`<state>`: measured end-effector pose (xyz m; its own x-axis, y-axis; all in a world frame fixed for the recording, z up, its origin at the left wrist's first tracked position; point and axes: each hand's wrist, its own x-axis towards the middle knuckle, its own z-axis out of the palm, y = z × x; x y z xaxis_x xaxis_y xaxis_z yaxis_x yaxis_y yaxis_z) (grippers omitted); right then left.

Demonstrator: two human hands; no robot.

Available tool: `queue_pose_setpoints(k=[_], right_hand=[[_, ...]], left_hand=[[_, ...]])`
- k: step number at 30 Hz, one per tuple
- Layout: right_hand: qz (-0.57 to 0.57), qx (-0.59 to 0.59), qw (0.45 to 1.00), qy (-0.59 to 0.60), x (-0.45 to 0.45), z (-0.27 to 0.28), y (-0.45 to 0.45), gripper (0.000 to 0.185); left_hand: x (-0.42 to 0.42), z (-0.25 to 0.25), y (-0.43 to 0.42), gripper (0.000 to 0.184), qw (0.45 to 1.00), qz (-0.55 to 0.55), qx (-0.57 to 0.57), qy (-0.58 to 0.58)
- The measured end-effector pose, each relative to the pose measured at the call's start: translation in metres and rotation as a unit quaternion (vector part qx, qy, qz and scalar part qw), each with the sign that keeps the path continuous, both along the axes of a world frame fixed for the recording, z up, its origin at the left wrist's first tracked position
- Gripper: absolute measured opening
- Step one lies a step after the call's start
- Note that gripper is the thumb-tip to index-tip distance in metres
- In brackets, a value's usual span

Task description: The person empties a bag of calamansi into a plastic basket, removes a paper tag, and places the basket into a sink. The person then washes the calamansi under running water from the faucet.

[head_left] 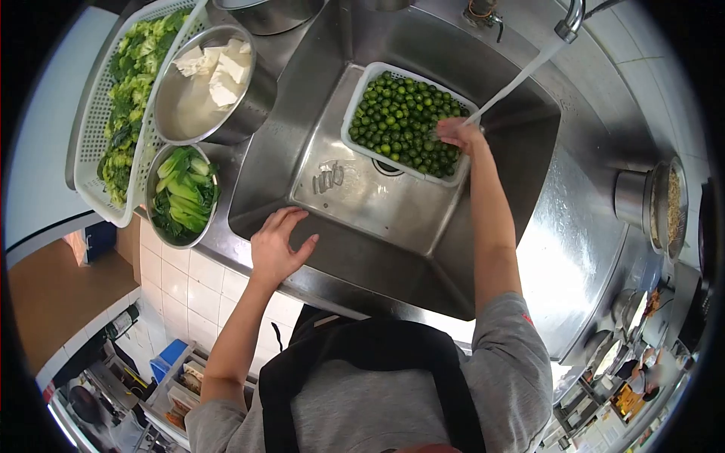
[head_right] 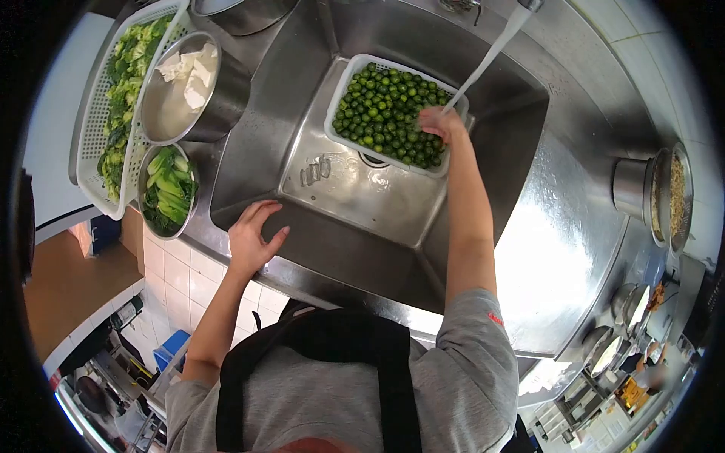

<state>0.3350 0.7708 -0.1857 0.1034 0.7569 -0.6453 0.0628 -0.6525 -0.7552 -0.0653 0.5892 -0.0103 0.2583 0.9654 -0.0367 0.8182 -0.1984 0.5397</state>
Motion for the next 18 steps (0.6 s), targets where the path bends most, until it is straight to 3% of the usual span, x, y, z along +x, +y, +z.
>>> queue_pose_setpoints(k=[1, 6, 10, 12, 15, 18], right_hand=[[0.022, -0.018, 0.997, 0.072, -0.001, 0.014, 0.007, 0.018], [0.027, -0.04, 0.982, 0.182, 0.0, 0.058, 0.051, 0.022], [0.111, 0.009, 0.992, 0.06, -0.012, 0.094, 0.071, 0.022], [0.241, -0.015, 0.961, -0.135, -0.023, 0.112, 0.076, 0.019], [0.272, 0.001, 0.942, -0.197, -0.015, 0.13, 0.084, 0.02], [0.273, 0.03, 0.95, -0.145, 0.0, 0.156, 0.068, 0.019]], left_hand=[[0.0, 0.001, 0.0, 0.035, 1.0, 0.004, -0.009, -0.007], [-0.003, 0.001, -0.002, 0.035, 1.0, 0.015, -0.011, -0.01], [-0.004, -0.003, -0.002, 0.035, 1.0, 0.008, 0.01, 0.007], [-0.004, -0.003, -0.003, 0.035, 1.0, 0.009, 0.01, 0.009], [-0.004, -0.003, -0.004, 0.035, 1.0, 0.013, 0.011, 0.012], [-0.005, -0.005, -0.005, 0.035, 1.0, 0.012, 0.013, 0.015]])
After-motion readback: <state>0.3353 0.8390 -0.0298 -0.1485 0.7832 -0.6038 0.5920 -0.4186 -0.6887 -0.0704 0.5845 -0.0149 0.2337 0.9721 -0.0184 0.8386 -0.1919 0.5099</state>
